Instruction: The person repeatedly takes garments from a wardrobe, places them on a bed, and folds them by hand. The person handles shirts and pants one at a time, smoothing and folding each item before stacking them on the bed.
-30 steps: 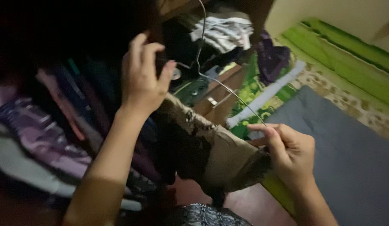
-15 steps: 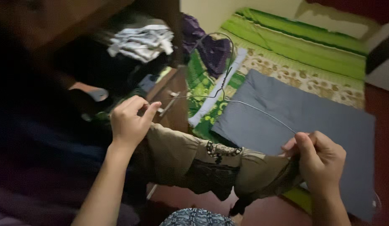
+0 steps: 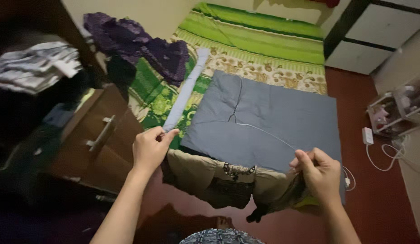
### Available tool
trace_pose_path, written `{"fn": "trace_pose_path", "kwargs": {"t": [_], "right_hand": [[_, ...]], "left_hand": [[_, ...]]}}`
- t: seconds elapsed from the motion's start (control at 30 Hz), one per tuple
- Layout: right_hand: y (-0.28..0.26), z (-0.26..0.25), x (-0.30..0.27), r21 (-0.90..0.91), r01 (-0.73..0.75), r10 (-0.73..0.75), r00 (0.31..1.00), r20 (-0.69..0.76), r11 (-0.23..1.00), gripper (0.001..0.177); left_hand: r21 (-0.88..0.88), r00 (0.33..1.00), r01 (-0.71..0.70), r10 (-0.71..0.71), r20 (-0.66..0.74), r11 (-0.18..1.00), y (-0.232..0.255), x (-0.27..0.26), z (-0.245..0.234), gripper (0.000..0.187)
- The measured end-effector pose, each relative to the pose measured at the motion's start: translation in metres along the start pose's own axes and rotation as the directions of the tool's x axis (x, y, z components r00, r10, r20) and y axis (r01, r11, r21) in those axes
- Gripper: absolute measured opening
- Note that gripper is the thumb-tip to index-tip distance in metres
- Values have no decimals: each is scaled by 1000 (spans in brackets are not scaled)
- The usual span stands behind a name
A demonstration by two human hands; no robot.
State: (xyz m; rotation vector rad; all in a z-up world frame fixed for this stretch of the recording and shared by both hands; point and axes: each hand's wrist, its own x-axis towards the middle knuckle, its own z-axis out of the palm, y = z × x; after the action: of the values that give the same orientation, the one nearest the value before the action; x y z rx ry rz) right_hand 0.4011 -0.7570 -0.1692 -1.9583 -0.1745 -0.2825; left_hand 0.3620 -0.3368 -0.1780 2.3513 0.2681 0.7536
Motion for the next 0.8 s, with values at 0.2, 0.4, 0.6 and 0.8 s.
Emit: {"fn": "trace_pose_path", "kwargs": {"t": [0.2,0.4,0.6,0.8], "right_hand": [[56,-30,10,-39,-60,60,998,-7,997,37],[97,-37,16,-93,-143,143,990,-4,985,40],[124,-28,14,-88,-201,200,980,-20,976,43],[153,-18,15,-220,-357,363,932,-16,908,40]], "left_hand": [[37,986,116,-120,117,993,24,-10,53,52],[92,972,132,-147,183,987,34,-17,82,54],[174,915,194,-242,323,966,31,-9,100,55],[199,832,249,-314,457,948,10,-3,127,57]]}}
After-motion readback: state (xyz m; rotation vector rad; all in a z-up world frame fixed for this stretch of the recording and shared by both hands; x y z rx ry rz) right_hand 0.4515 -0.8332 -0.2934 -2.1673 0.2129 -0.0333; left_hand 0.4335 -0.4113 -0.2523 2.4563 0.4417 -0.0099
